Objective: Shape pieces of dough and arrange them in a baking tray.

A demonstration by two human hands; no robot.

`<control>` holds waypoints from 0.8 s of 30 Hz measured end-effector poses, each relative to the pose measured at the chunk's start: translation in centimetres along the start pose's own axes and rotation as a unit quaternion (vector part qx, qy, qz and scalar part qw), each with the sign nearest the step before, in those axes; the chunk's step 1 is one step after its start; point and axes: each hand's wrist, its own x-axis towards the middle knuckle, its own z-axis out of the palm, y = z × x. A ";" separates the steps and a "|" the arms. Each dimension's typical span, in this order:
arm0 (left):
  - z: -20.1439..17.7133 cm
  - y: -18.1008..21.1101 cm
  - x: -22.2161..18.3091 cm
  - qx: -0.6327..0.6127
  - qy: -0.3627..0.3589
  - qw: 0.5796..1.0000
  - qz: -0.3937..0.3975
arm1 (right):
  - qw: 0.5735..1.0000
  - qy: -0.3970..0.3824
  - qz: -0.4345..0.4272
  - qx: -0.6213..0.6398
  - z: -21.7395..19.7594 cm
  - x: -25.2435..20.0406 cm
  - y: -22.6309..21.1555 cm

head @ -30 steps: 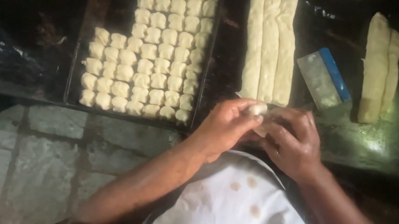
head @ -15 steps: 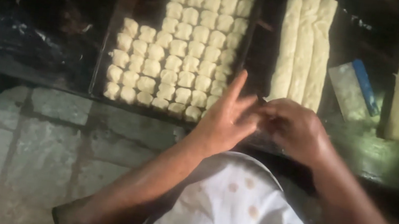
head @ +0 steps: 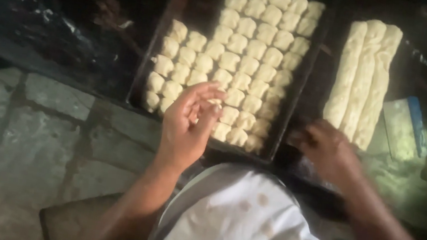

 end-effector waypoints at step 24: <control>-9.0 2.2 0.6 0.109 0.073 0.989 0.071 | 0.982 0.152 -0.073 -0.080 -11.8 28.6 -17.5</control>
